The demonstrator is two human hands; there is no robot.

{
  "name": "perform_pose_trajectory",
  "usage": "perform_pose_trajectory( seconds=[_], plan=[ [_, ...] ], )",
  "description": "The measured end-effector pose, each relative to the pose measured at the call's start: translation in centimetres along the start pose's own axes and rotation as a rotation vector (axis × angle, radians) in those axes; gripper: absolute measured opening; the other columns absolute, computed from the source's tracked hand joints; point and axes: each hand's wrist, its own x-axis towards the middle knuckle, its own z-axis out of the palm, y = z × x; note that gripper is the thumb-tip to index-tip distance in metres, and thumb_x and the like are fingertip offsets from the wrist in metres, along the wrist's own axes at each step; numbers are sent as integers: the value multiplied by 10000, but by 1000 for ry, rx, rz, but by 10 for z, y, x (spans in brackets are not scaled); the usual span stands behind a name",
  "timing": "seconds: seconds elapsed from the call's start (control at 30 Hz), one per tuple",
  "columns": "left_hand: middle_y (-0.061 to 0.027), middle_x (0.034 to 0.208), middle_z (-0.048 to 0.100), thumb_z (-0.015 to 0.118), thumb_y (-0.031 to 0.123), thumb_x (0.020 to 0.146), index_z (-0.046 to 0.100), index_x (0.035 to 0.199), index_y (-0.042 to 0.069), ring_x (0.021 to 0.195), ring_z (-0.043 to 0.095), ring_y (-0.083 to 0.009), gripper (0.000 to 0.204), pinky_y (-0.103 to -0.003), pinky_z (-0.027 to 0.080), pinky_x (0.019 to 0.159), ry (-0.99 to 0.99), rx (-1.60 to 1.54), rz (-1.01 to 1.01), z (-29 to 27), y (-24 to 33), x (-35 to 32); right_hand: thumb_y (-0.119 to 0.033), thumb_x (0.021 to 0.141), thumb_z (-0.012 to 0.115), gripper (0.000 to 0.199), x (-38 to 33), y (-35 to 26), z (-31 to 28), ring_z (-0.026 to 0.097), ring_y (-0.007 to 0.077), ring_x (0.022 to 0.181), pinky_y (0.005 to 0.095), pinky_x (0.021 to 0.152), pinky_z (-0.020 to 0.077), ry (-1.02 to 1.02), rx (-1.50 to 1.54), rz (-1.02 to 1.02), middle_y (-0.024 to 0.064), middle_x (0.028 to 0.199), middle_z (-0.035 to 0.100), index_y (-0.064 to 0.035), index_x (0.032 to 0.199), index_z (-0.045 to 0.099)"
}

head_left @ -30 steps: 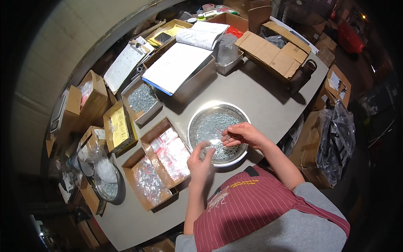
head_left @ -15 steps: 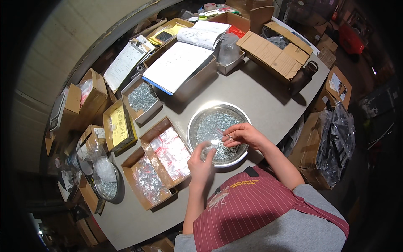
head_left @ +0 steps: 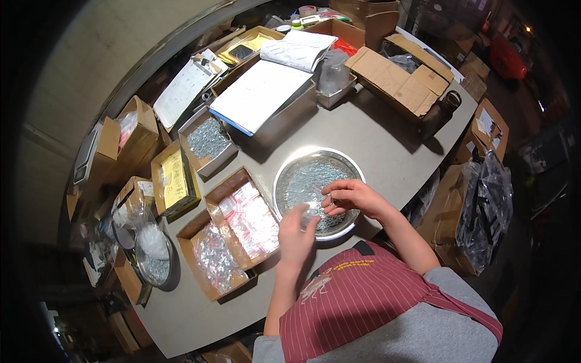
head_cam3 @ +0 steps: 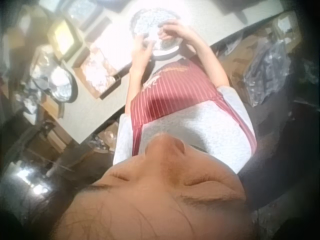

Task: The person repeatedly picks small metallic fasteners from a metal bowl and places them into a cardboard box. The hands work continuously over the bowl and box, handling the fasteners one by one.

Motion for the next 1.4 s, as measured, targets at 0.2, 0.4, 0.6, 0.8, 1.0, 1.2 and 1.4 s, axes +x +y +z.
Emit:
perform_pose_trajectory(
  seconds=[0.2,0.4,0.6,0.8,1.0,1.2,1.4],
  plan=[
    [-162,1075,685,766,178,817,631,1139,23,993,654,-351,382,-425,503,865,-41,46,145,11,8,0,37,901,520,327,-6,-2,5,681,226,1031,331,913,572,-105,-190,-87,174,1119,666,95,1219,565],
    [-153,1079,688,758,171,824,628,1145,25,999,659,-347,376,-421,509,860,-52,20,108,14,12,-1,115,856,478,383,-11,0,13,656,217,1082,332,921,559,-25,-582,-200,168,1147,663,73,1224,575],
    [-153,1073,688,755,176,832,625,1158,32,981,669,-343,380,-408,527,826,-78,-40,6,10,20,-2,137,821,467,400,-20,-6,25,687,215,1000,324,909,552,36,-812,-295,184,1077,693,68,1195,593],
    [-164,1079,700,746,187,849,625,1183,31,980,684,-355,388,-410,543,808,-118,-117,-80,14,15,-5,131,818,464,380,-22,-9,29,699,203,924,322,865,555,50,-875,-326,171,1018,712,71,1165,608],
    [-186,1083,705,740,191,860,621,1198,13,1009,690,-348,401,-405,545,825,-156,-211,-139,15,17,-5,129,822,460,366,-22,-11,32,697,199,932,320,872,550,60,-879,-313,165,1022,712,66,1148,613],
    [-196,1086,702,735,187,859,619,1206,16,1030,683,-356,403,-408,539,845,-167,-299,-159,20,8,-8,75,826,515,319,-19,-5,32,690,238,959,338,847,545,85,-856,-405,154,1017,698,31,1111,649],
    [-176,1108,673,717,162,826,615,1186,29,1042,641,-351,396,-418,510,878,-70,-87,-81,15,6,-11,-219,880,650,283,-21,-15,41,584,357,1074,442,966,452,-67,-1228,-397,182,1062,651,-24,1078,705]
  ],
)
